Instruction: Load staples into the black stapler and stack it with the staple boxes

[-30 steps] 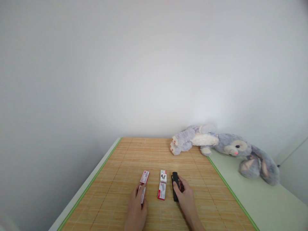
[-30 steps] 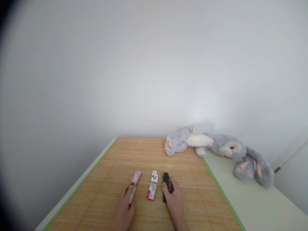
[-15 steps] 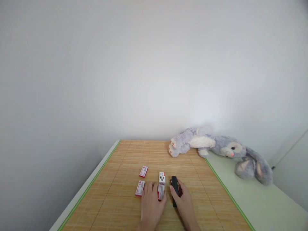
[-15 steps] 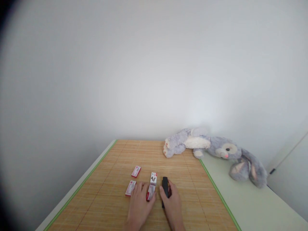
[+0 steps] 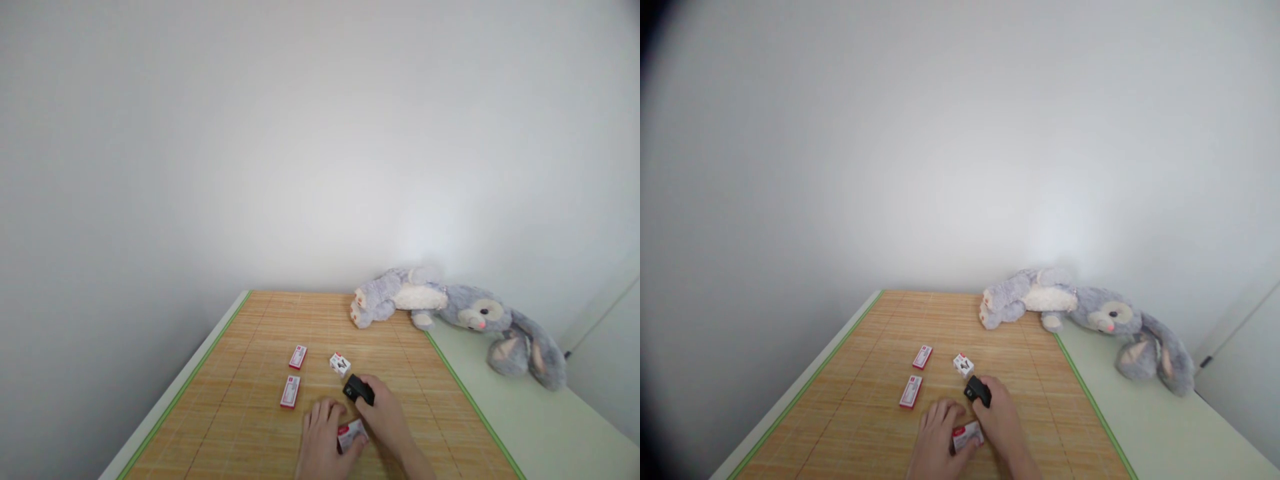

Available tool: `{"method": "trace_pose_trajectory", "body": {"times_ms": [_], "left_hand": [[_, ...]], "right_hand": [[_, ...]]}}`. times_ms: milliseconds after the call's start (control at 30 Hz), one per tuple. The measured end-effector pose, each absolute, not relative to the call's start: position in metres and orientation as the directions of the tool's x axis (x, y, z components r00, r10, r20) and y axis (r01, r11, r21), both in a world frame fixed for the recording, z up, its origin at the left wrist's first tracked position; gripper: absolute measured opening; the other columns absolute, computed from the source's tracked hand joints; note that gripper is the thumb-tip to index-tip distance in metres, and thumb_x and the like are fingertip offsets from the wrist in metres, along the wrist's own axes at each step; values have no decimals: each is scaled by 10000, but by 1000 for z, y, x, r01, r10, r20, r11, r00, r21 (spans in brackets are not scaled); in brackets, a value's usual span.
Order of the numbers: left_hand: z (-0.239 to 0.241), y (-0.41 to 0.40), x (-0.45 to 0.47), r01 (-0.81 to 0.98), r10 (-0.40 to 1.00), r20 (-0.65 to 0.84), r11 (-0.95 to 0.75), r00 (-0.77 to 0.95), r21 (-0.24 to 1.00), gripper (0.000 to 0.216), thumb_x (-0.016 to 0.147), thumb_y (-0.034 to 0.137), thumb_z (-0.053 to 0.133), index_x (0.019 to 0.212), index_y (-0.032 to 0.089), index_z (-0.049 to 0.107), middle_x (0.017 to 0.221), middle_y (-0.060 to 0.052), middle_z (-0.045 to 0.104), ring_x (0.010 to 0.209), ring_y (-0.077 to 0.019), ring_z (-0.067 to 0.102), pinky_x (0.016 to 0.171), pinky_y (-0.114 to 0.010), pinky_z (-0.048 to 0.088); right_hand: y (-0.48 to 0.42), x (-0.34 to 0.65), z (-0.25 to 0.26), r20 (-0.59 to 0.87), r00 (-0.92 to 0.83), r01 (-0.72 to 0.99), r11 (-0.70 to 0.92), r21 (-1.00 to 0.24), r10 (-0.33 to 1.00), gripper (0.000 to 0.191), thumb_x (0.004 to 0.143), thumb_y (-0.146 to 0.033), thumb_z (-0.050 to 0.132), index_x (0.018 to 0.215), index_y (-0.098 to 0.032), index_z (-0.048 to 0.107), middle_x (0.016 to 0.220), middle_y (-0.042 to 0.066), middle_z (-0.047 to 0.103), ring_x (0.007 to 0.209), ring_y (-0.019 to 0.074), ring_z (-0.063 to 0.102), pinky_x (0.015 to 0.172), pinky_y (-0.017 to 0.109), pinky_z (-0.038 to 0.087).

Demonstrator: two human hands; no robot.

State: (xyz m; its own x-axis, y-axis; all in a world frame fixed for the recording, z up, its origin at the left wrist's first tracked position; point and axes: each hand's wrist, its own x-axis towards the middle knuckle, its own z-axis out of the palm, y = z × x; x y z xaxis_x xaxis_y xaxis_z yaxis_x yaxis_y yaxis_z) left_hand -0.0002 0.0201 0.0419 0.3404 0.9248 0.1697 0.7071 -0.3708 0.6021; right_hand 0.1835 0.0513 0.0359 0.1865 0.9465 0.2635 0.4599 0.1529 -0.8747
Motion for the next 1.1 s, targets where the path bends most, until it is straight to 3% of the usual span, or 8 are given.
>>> {"method": "trace_pose_trajectory", "body": {"times_ms": [133,333,567,733,833,933,1000,1100], "left_hand": [[29,21,-11,697,913,208,-402,350,594,536,940,504,522,1453,349,534,1538,-48,502,1401,-322,421,1163,-477,310],[-4,26,-19,762,920,276,-385,276,521,606,941,549,517,1499,313,502,1574,-41,475,1447,-338,404,1214,-531,280],[-14,27,-19,792,899,363,-401,244,460,682,911,599,553,1520,304,467,1601,-29,434,1429,-335,433,1191,-552,335],[-9,23,-23,779,909,361,-377,208,501,688,861,559,611,1454,221,526,1542,-116,482,1420,-342,421,1176,-508,355],[0,18,-30,750,929,264,-367,260,551,642,721,485,753,1299,235,630,1362,-118,594,1290,-343,511,1099,-467,412],[16,16,-35,709,915,177,-393,361,586,459,743,414,745,1184,311,668,1257,-56,621,1204,-294,542,1052,-422,413],[26,17,-35,682,905,165,-406,392,608,355,798,372,701,1149,331,671,1233,-35,614,1192,-268,535,1041,-400,400],[36,24,-33,650,898,161,-411,410,639,338,767,336,747,1098,321,683,1198,-22,615,1168,-259,533,1016,-377,394]], "right_hand": [[59,156,45,285,144,432,198,-880,948,226,656,-282,716,875,-274,768,877,21,734,895,266,647,922,388,467],[72,129,38,256,357,194,197,-961,898,263,682,-432,783,846,-234,728,839,23,715,857,245,627,901,377,470],[77,168,23,-4,639,-298,243,-923,769,448,841,-631,493,968,-228,641,1025,34,735,1025,224,684,921,367,545],[45,203,15,-142,562,-463,168,-870,815,448,757,-610,621,996,-232,638,1008,48,747,1052,259,706,921,418,577],[17,216,1,-204,522,-359,-3,-933,828,507,707,-592,722,1053,-234,630,935,29,737,850,217,724,751,330,595],[-3,212,-13,-264,380,-76,-255,-964,887,528,745,-681,657,990,-215,626,624,-40,608,456,132,554,409,236,400],[-9,198,-16,-290,208,65,-309,-949,934,548,771,-742,580,875,-204,608,526,-63,517,346,94,415,343,223,262],[-5,177,-12,-249,95,160,-261,-952,964,586,770,-785,531,781,-202,594,484,-60,477,327,82,343,348,227,224]]}}
